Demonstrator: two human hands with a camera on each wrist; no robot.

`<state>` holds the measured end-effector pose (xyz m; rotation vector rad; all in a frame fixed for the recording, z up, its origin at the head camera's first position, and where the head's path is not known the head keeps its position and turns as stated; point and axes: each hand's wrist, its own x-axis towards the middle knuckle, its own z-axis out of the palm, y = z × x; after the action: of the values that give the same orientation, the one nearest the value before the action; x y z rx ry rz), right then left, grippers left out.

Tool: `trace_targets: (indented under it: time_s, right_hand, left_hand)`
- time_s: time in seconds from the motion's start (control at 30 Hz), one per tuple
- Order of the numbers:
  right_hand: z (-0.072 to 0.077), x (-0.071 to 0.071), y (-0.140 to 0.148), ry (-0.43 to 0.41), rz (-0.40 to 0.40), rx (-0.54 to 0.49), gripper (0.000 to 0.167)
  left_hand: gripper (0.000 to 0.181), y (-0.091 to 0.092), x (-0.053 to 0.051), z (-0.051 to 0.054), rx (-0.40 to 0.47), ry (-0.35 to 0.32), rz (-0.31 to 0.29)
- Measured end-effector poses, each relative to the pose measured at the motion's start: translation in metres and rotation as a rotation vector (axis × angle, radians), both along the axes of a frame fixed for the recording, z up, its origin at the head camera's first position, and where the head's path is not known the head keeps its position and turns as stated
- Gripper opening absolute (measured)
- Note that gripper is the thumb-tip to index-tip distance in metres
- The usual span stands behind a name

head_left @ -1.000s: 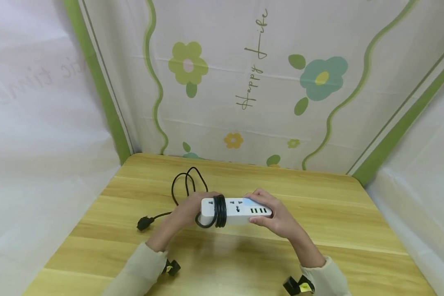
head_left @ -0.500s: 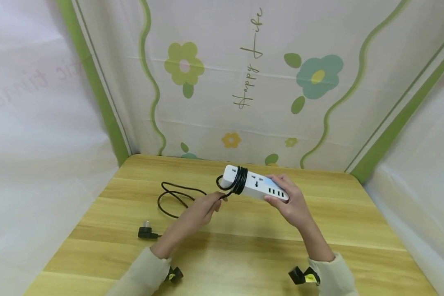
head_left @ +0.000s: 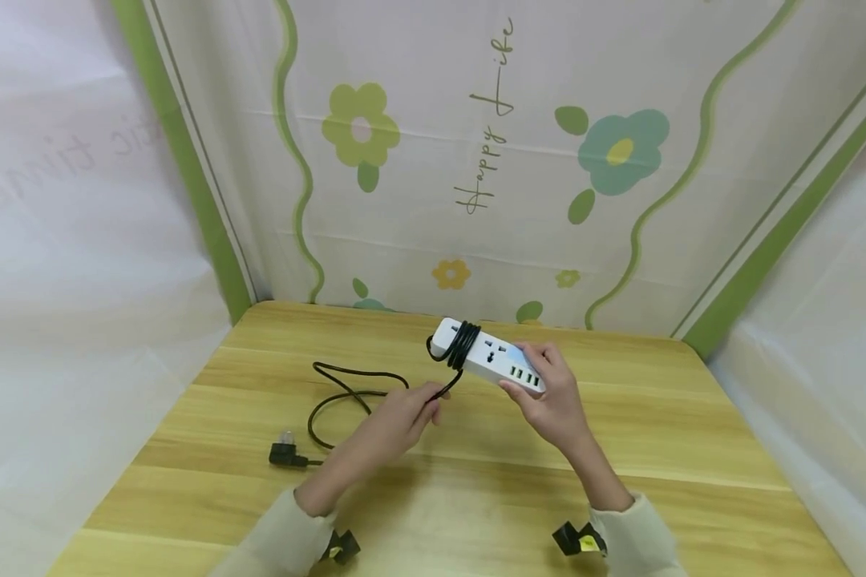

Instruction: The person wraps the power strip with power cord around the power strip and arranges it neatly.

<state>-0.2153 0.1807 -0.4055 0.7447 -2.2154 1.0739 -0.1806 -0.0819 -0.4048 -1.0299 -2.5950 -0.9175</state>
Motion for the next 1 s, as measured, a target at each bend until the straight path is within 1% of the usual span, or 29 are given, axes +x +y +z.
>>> trace_targets:
  time_s: [0.1,0.17,0.23,0.3,0.4,0.47,0.53,0.63,0.7,0.77,0.87,0.93,1.0]
  right_hand:
    - [-0.006,-0.001,-0.005,0.018,-0.028,0.058,0.058]
    - [-0.008,0.000,-0.008,0.023,-0.052,0.098,0.061]
    - [-0.009,0.001,-0.011,0.031,-0.079,0.123,0.063]
    - [-0.010,0.002,-0.014,0.034,-0.104,0.134,0.063]
    - [-0.012,0.003,-0.017,0.036,-0.137,0.139,0.061]
    - [-0.013,0.003,-0.018,0.035,-0.157,0.142,0.060]
    - [-0.015,0.002,-0.018,0.042,-0.175,0.146,0.060]
    - [-0.015,0.000,-0.018,0.065,-0.195,0.147,0.059]
    - [-0.015,-0.001,-0.017,0.082,-0.205,0.146,0.059]
    - [-0.014,-0.002,-0.016,0.088,-0.213,0.151,0.059]
    - [-0.015,-0.004,-0.013,0.077,-0.214,0.170,0.061]
    - [-0.017,-0.004,-0.012,0.066,-0.207,0.192,0.062]
    - [-0.019,-0.004,-0.012,0.062,-0.193,0.220,0.061]
  left_hand:
    - [0.014,0.000,0.002,0.002,0.014,0.006,0.040]
    - [0.012,0.000,0.004,0.003,0.030,0.007,0.056]
    - [0.010,0.001,0.005,0.004,0.042,0.011,0.052]
    - [0.009,0.003,0.006,0.003,0.031,0.021,0.045]
    - [0.010,0.006,0.006,-0.001,-0.003,0.045,0.033]
    - [0.010,0.008,0.006,-0.005,-0.033,0.063,0.036]
    - [0.010,0.010,0.005,-0.009,-0.042,0.065,0.037]
    - [0.011,0.011,0.005,-0.013,-0.035,0.042,0.028]
    - [0.011,0.012,0.004,-0.014,-0.022,0.003,0.019]
    - [0.012,0.010,0.003,-0.013,-0.017,-0.038,0.020]
    - [0.012,0.004,0.001,-0.010,-0.026,-0.072,0.044]
    - [0.013,0.000,0.001,-0.006,-0.051,-0.057,0.067]
    - [0.013,-0.002,0.002,-0.002,-0.081,0.010,0.086]
